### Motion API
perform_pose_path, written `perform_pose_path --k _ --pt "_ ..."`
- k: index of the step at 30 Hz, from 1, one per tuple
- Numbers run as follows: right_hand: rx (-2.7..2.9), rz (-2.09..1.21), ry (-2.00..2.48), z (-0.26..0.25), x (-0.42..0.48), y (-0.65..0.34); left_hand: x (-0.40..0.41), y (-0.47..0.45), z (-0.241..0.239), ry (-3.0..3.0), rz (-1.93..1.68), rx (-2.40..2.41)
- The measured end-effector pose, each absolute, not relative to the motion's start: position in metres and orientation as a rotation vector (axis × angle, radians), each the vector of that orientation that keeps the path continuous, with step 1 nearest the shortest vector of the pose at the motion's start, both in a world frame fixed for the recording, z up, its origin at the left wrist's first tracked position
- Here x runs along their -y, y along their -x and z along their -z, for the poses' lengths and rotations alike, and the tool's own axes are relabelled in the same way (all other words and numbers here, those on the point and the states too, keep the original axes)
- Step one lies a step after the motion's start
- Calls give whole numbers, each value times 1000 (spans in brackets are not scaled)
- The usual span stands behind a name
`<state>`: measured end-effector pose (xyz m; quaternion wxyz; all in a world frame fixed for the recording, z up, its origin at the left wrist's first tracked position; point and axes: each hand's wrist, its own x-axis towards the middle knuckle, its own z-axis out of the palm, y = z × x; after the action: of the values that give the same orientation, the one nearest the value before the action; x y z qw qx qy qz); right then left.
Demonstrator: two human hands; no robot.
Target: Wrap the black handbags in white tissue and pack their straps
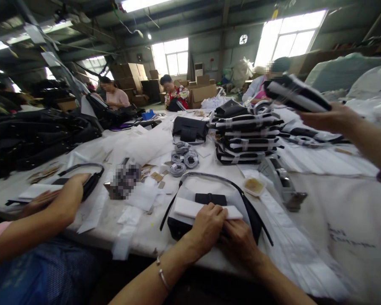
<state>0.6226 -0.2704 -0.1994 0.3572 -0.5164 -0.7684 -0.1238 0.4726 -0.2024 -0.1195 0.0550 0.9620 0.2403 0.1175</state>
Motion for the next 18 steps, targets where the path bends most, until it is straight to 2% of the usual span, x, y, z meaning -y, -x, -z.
perform_pose_path --k 8,13,18 --pt "1958 290 1312 192 272 -619 179 -435 98 -2805 -199 -667" --pt "1973 237 1401 187 272 -617 180 -431 112 -2794 -208 -710" --pt "2054 61 1564 160 286 -612 191 -429 137 -2858 -320 -825"
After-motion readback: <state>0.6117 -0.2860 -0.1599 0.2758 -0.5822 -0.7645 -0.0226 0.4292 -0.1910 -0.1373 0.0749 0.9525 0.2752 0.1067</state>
